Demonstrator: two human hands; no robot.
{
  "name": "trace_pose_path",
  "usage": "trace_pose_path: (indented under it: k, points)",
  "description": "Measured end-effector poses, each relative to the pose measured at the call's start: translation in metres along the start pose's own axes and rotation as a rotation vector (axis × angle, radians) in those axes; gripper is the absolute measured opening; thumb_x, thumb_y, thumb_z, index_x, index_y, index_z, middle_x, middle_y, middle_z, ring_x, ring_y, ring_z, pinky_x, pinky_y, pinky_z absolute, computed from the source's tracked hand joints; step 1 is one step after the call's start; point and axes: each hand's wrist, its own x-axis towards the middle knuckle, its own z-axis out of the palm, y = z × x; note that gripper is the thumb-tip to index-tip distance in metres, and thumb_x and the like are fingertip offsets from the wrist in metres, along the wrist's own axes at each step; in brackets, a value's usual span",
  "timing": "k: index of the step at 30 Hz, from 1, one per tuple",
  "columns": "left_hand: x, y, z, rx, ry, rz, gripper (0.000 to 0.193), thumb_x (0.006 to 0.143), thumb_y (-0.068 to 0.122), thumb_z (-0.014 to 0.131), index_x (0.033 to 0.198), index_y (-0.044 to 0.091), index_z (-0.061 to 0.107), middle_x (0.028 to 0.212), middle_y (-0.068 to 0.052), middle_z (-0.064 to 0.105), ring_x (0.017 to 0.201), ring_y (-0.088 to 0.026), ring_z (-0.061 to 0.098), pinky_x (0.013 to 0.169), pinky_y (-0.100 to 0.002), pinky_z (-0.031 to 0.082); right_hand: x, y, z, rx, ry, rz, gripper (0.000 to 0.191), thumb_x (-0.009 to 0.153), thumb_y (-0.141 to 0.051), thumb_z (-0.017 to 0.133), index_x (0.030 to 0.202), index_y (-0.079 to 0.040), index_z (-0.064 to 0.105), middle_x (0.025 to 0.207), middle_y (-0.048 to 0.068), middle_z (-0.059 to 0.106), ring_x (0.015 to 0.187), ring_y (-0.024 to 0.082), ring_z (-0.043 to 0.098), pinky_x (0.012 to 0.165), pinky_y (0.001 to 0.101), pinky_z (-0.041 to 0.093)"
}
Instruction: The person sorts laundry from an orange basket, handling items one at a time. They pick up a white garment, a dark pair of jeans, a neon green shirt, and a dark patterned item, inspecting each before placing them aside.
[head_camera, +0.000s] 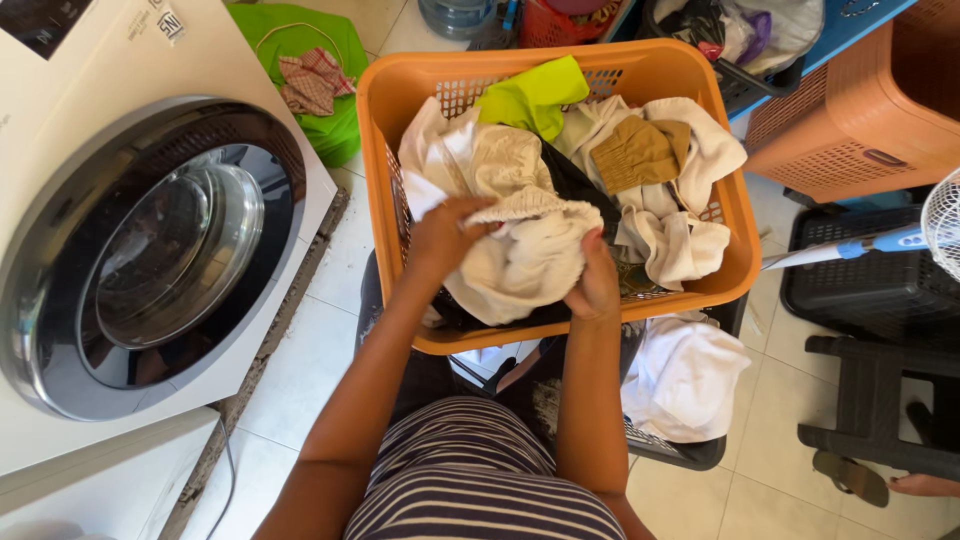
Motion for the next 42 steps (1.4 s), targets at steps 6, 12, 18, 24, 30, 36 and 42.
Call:
trace_pose_path:
  k: [6, 12, 18, 24, 30, 36, 42]
  points:
    - [-0.016, -0.001, 0.007, -0.988, -0.292, -0.321, 0.057, 0.101, 0.046, 0.06, 0.132, -0.001, 0.064, 0.119, -0.019, 0.074, 0.106, -0.028, 0.071, 0.094, -0.043, 0.057, 0.018, -0.001, -0.006, -0.125, 0.142, 0.025, 0.041, 0.103, -0.029, 0.062, 0.131, 0.002, 0.063, 0.127, 0.014, 0.07, 0.113, 0.023, 0.069, 0.101, 0.0361, 0.054]
    - [-0.009, 0.018, -0.023, -1.944, -0.255, -0.204, 0.055, 0.106, 0.043, 0.053, 0.139, -0.001, 0.056, 0.135, -0.017, 0.066, 0.124, -0.031, 0.065, 0.11, -0.047, 0.051, 0.035, 0.026, -0.021, -0.525, 0.298, -0.049, 0.022, 0.099, -0.01, 0.066, 0.112, 0.006, 0.073, 0.108, 0.016, 0.076, 0.09, 0.022, 0.069, 0.081, 0.0355, 0.056]
    - [0.0, 0.024, -0.007, -2.105, -0.339, -0.186, 0.052, 0.104, 0.042, 0.056, 0.132, -0.002, 0.059, 0.129, -0.019, 0.067, 0.118, -0.034, 0.066, 0.105, -0.051, 0.051, 0.014, 0.038, 0.0, -1.012, 0.177, -0.021, 0.043, 0.09, -0.007, 0.067, 0.131, 0.004, 0.064, 0.122, 0.011, 0.073, 0.106, 0.016, 0.068, 0.093, 0.0308, 0.053]
    - [0.018, 0.003, -0.003, -1.993, -0.49, -0.315, 0.036, 0.111, 0.031, 0.059, 0.133, 0.003, 0.059, 0.128, -0.016, 0.067, 0.119, -0.031, 0.066, 0.108, -0.05, 0.053, -0.002, 0.056, -0.008, -0.066, 0.183, 0.223, 0.062, 0.094, -0.022, 0.069, 0.148, -0.001, 0.046, 0.138, 0.017, 0.062, 0.118, 0.027, 0.067, 0.1, 0.0436, 0.054]
    - [-0.011, 0.003, -0.057, -1.374, -0.198, -0.332, 0.044, 0.1, 0.033, 0.05, 0.133, 0.004, 0.055, 0.124, -0.013, 0.071, 0.112, -0.024, 0.068, 0.099, -0.05, 0.058, 0.007, -0.012, -0.018, 0.152, 0.236, -0.25, 0.044, 0.102, -0.022, 0.06, 0.14, -0.001, 0.052, 0.137, 0.017, 0.061, 0.12, 0.03, 0.066, 0.1, 0.0463, 0.058]
    - [-0.025, 0.018, -0.014, -0.721, 0.058, -0.005, 0.051, 0.102, 0.039, 0.057, 0.137, 0.001, 0.058, 0.121, -0.017, 0.072, 0.104, -0.024, 0.07, 0.094, -0.04, 0.055, 0.018, 0.011, -0.016, -0.285, 0.465, -0.436, 0.053, 0.089, -0.003, 0.065, 0.138, -0.008, 0.046, 0.133, 0.012, 0.06, 0.112, 0.024, 0.064, 0.083, 0.0395, 0.057]
    - [-0.002, 0.004, 0.034, -0.951, 0.027, -0.171, 0.057, 0.105, 0.045, 0.056, 0.127, -0.007, 0.067, 0.118, -0.019, 0.075, 0.103, -0.025, 0.072, 0.094, -0.04, 0.057, 0.008, 0.057, -0.008, -0.527, 0.325, -0.477, 0.049, 0.1, -0.003, 0.07, 0.144, 0.007, 0.051, 0.139, 0.016, 0.063, 0.122, 0.02, 0.064, 0.105, 0.0324, 0.052]
